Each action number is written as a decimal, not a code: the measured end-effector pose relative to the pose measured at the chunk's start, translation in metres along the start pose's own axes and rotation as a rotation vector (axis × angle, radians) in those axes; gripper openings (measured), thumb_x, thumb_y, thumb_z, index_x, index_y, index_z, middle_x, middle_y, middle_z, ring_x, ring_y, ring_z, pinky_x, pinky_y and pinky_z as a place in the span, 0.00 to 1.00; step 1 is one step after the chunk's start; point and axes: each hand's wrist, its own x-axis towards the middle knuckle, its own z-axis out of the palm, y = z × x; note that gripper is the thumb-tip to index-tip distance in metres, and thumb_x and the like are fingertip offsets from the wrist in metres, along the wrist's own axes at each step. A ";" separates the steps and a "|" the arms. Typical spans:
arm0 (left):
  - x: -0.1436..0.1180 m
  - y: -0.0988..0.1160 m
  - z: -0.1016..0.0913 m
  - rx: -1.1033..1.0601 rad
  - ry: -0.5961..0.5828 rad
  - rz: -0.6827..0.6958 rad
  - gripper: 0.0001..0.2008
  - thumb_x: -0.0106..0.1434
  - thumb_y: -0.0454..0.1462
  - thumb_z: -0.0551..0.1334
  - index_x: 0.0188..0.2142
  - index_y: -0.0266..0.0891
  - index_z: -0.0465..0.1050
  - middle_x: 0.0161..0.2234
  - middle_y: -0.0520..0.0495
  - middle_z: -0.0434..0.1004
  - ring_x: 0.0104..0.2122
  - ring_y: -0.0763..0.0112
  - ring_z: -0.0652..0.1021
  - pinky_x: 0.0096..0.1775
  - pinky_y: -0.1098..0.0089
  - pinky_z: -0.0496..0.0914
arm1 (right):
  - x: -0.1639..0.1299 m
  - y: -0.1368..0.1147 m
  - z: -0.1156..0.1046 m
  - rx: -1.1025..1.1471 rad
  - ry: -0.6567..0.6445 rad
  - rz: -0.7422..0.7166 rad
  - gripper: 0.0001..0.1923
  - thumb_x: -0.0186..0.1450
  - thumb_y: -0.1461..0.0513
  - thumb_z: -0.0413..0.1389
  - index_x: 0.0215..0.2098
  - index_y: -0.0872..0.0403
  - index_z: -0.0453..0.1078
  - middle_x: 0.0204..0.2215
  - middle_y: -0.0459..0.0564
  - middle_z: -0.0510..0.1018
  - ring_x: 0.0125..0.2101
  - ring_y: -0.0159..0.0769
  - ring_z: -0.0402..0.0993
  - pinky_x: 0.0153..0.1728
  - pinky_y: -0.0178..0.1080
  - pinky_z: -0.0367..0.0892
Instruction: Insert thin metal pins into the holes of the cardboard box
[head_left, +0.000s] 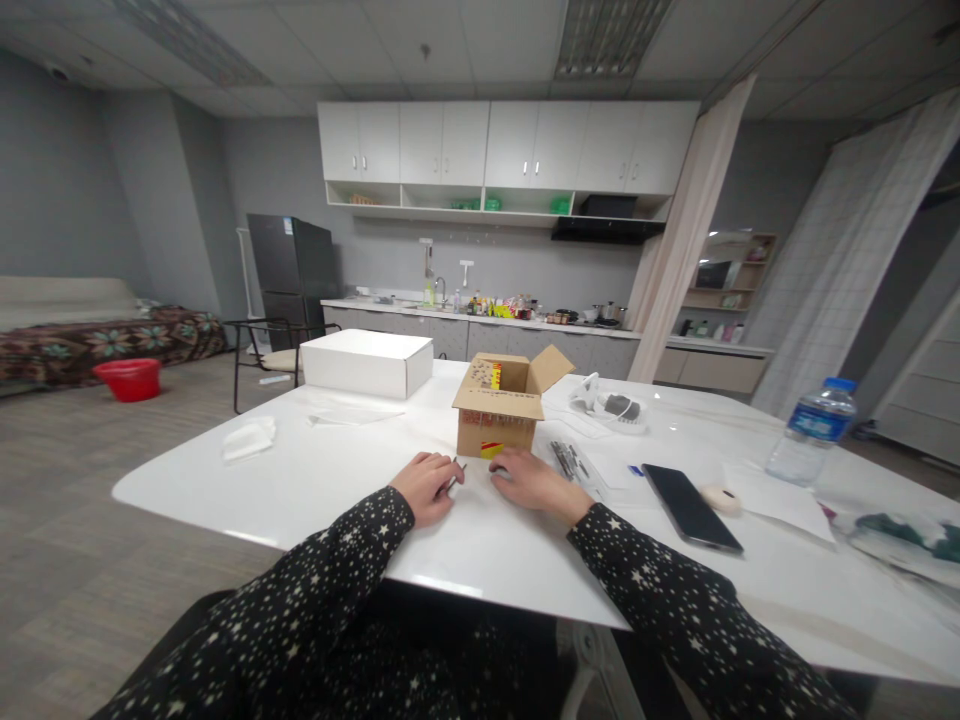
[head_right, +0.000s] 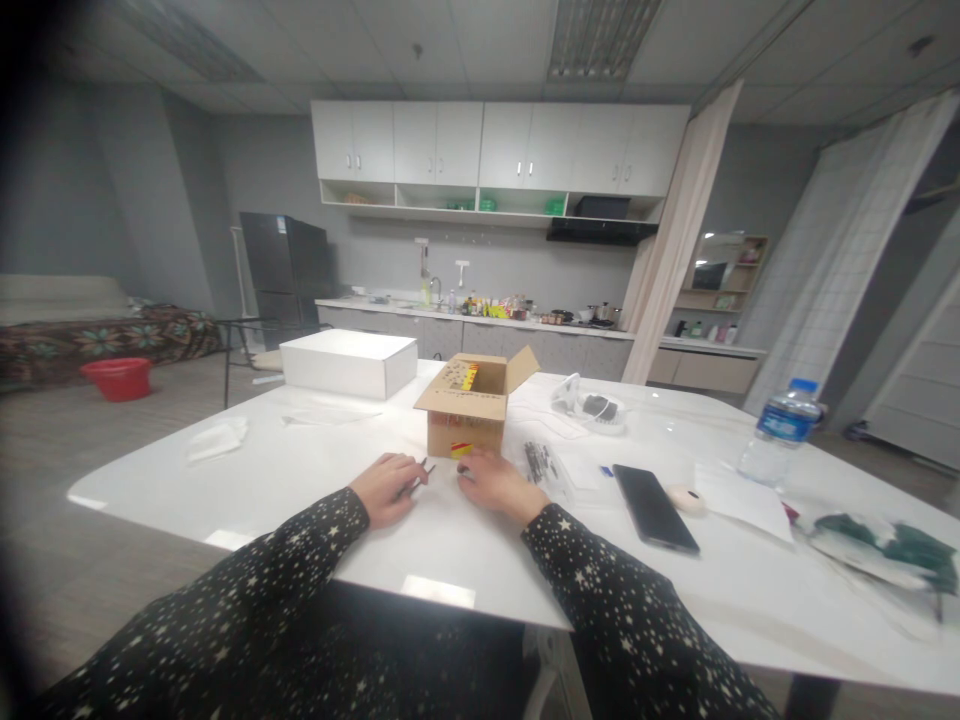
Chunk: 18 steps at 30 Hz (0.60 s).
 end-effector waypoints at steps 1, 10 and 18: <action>0.000 0.000 0.000 -0.001 0.003 0.003 0.17 0.49 0.30 0.56 0.40 0.40 0.70 0.31 0.49 0.72 0.37 0.62 0.73 0.46 0.60 0.64 | 0.000 0.000 0.000 0.000 0.002 0.000 0.13 0.66 0.63 0.51 0.44 0.58 0.74 0.42 0.56 0.77 0.44 0.42 0.71 0.48 0.41 0.64; -0.001 -0.001 0.000 -0.020 0.041 0.037 0.16 0.50 0.32 0.57 0.39 0.41 0.73 0.41 0.45 0.76 0.44 0.59 0.74 0.49 0.58 0.65 | 0.001 0.000 0.001 0.005 0.007 0.001 0.12 0.66 0.64 0.51 0.43 0.57 0.74 0.42 0.56 0.77 0.44 0.41 0.71 0.48 0.40 0.64; 0.000 -0.003 0.002 -0.069 0.008 0.079 0.18 0.51 0.32 0.56 0.42 0.42 0.73 0.45 0.46 0.79 0.51 0.58 0.74 0.54 0.57 0.63 | 0.001 0.000 0.000 0.006 0.005 0.007 0.12 0.66 0.64 0.51 0.44 0.57 0.74 0.43 0.56 0.77 0.45 0.41 0.71 0.49 0.41 0.64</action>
